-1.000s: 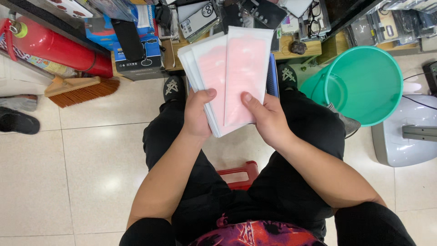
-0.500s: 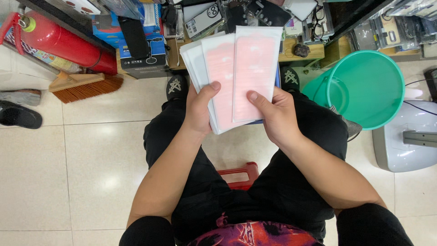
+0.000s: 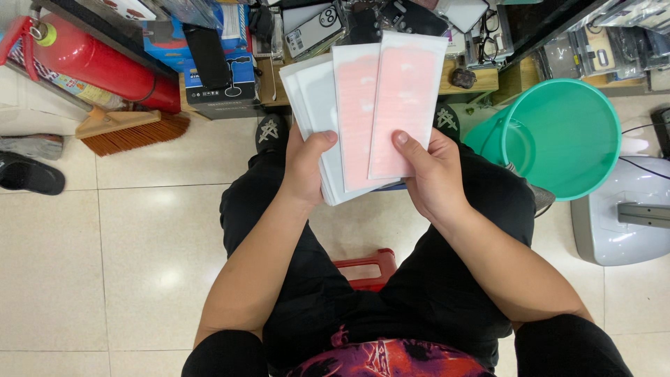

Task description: The person sits on a low stool and sorts through a blue basket of packaged screen protectors. They pick up black and orange packages, turn them over to view both sides, and place them back into the basket. They also handle a stack of white and pink packets, fanning them out before returning them to the basket.

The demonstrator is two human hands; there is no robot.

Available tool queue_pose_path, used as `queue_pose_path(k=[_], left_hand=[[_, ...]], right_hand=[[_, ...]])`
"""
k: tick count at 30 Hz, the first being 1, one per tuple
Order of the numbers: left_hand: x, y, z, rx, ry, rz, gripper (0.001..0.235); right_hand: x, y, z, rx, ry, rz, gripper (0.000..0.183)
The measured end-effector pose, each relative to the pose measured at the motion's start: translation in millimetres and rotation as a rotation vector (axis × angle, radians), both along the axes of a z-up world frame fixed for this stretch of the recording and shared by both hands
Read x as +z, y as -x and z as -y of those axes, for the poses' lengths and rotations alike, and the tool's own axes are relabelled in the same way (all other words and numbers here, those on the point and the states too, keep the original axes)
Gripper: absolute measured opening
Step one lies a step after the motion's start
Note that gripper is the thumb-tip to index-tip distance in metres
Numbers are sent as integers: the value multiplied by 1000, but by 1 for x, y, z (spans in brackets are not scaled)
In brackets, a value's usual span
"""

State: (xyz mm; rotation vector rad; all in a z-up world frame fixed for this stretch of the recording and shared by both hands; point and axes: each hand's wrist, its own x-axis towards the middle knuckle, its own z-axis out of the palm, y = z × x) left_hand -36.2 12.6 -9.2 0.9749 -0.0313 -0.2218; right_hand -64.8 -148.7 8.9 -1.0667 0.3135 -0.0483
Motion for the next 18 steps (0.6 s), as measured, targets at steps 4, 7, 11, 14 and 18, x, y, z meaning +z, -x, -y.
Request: queue_pose_path(k=[4,7,11,14,18], left_hand=[[7,2,4,15,-80,7,58],[14,4,7,10,-79,-10,62],[21,4,0,18,24,-24,54],[20,4,-6,22,103,-59,53],[1,0,-7,12,-51,-10,53]], right_hand=[[4,1,-4,39,-4,-2,14],[3,0,-2,79,-1,-14,15],[9,-6,5,-49,-22,16,13],[13,-7,6,-65,-27,19,12],[5,-4,4,-35,-37,5,13]])
